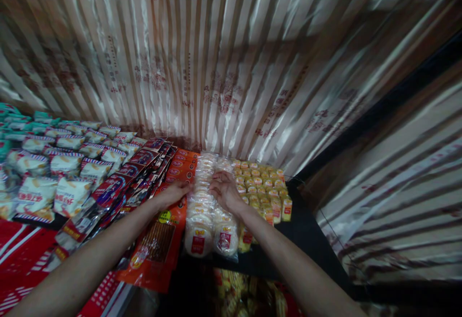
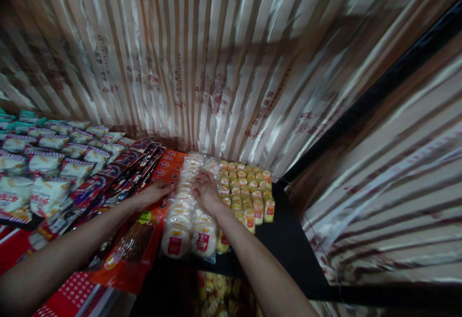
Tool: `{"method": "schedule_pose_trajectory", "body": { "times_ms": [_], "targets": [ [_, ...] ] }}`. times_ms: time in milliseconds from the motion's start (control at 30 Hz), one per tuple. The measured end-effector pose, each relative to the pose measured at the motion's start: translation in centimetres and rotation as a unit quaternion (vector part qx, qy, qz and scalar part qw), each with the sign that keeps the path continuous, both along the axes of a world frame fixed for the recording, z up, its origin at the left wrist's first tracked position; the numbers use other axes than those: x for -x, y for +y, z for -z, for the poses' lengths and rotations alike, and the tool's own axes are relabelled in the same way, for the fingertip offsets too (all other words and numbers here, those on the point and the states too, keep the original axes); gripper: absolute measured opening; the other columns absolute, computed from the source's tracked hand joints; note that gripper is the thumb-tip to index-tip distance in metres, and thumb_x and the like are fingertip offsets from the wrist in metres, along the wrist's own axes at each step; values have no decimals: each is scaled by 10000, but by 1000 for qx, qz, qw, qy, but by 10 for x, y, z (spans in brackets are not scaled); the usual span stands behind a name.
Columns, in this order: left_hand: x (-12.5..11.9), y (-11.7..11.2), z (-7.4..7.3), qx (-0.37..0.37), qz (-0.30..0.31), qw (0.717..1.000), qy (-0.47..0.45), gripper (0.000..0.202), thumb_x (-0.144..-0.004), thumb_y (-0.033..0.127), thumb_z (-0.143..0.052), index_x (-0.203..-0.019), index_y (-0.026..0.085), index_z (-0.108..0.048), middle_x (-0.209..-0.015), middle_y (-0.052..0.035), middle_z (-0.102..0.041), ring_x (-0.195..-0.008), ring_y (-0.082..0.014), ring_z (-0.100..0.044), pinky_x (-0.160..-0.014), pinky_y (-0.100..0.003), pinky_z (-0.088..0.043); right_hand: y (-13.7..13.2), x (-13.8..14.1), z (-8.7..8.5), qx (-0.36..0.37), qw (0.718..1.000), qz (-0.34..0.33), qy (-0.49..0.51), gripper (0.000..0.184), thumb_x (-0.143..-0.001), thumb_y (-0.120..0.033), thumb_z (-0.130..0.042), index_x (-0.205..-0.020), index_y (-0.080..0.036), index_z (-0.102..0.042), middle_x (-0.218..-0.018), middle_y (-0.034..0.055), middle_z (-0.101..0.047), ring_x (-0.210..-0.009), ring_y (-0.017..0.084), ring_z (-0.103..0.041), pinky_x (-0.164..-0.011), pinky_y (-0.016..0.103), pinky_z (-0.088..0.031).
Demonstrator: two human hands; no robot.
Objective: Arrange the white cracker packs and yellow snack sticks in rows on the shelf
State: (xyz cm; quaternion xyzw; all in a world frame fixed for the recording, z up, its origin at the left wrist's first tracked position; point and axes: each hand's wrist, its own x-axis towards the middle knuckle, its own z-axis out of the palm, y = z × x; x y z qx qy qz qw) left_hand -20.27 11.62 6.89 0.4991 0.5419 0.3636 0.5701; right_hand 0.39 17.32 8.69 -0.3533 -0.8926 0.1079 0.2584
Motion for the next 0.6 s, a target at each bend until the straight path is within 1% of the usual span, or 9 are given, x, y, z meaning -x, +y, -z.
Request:
{"method": "schedule_pose_trajectory", "body": {
  "times_ms": [67,200,300,367,433,533,600],
  "targets": [
    [0,1,3,-5,-18,1000,-4,488,-626,646,-574,-686,167,-501,-496,60,-475,-396,-67,-406,-425,-217,-322,-1,0,2,-5,1000,13,15,73,-692,-127,-637,-680,-196,-658,-959,65,-584,-1031,229,-454,-894,402,-389],
    [2,4,6,-9,-29,1000,-2,453,-567,519,-677,-788,144,-550,-550,58,-515,-396,-51,-393,-414,-208,-316,-4,0,3,-6,999,29,16,88,-701,-126,-610,-682,-204,-647,-972,67,-581,-1063,240,-433,-903,414,-387],
    [2,6,6,-2,-26,1000,-12,413,-561,455,-689,-788,127,-580,-567,50,-524,-405,-40,-377,-409,-199,-296,-5,1,4,-8,999,34,16,110,-697,-108,-594,-673,-204,-641,-975,68,-578,-1084,241,-421,-920,412,-381],
    [2,7,6,11,-28,999,-19,395,-560,441,-692,-771,124,-586,-554,49,-518,-412,-44,-388,-405,-195,-291,-4,2,5,-7,999,37,15,104,-706,-116,-590,-678,-201,-643,-978,70,-576,-1086,241,-420,-929,420,-376],
    [0,8,7,21,-45,999,-20,379,-551,433,-701,-740,128,-579,-544,50,-511,-412,-46,-393,-397,-193,-291,-4,3,6,-1,999,41,15,90,-717,-130,-593,-682,-196,-643,-988,74,-579,-1087,244,-420,-939,436,-369],
    [-4,10,11,15,-72,997,-15,371,-547,439,-709,-706,139,-558,-518,61,-490,-385,-38,-364,-375,-187,-277,-4,3,4,4,999,47,20,61,-724,-143,-600,-720,-186,-642,-995,89,-590,-1096,254,-420,-944,453,-371],
    [-5,11,14,6,-77,997,-19,388,-559,464,-706,-717,146,-550,-500,70,-475,-366,-38,-349,-361,-184,-270,-6,2,1,-1,999,46,27,64,-745,-167,-593,-776,-181,-648,-982,98,-598,-1088,255,-430,-945,454,-378]
  ]
}}
